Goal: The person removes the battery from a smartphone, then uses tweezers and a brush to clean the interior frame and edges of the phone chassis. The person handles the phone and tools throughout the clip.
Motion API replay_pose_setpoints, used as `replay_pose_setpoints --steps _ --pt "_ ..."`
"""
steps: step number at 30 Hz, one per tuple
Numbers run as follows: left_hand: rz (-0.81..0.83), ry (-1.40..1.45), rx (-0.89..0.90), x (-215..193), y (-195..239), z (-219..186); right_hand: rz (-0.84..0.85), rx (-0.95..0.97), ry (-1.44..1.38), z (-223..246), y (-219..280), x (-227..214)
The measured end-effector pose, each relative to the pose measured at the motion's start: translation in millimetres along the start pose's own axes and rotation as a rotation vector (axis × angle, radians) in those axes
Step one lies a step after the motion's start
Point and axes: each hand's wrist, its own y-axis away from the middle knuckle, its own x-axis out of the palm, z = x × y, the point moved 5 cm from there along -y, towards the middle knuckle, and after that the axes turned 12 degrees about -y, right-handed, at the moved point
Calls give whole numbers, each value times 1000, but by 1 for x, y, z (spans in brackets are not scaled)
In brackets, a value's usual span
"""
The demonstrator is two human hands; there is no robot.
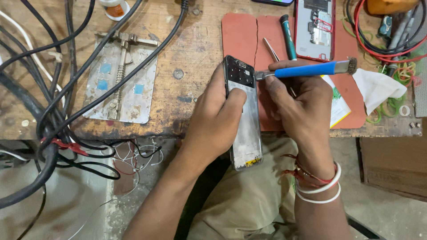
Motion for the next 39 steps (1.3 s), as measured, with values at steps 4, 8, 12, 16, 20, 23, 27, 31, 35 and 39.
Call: replay_pose_setpoints --steps 4,8,12,16,20,23,27,31,35,39 --pt "50 -3 -14 -1 0 2 12 91 7 -1 -4 1" --pt "112 33 -8 0 -2 6 98 44 -12 1 -12 4" --pt "130 84 -52 -2 -6 8 91 1 -2 5 -19 11" --pt "109 95 -30 -1 -4 10 17 -79 164 -1 -14 9" --pt "85 36 -31 1 -1 15 30 -109 112 -3 -1 7" --pt "52 -1 -24 1 0 16 23 -102 194 3 18 7" --pt "28 -96 -27 1 -4 15 -10 -59 112 4 29 7" --pt "87 -44 -85 3 -1 17 27 -348 229 -1 10 12" --pt "96 26 -86 3 -3 15 -3 -223 347 -12 1 3" --pt "23 -11 14 2 -2 15 6 -104 226 -8 40 -3"
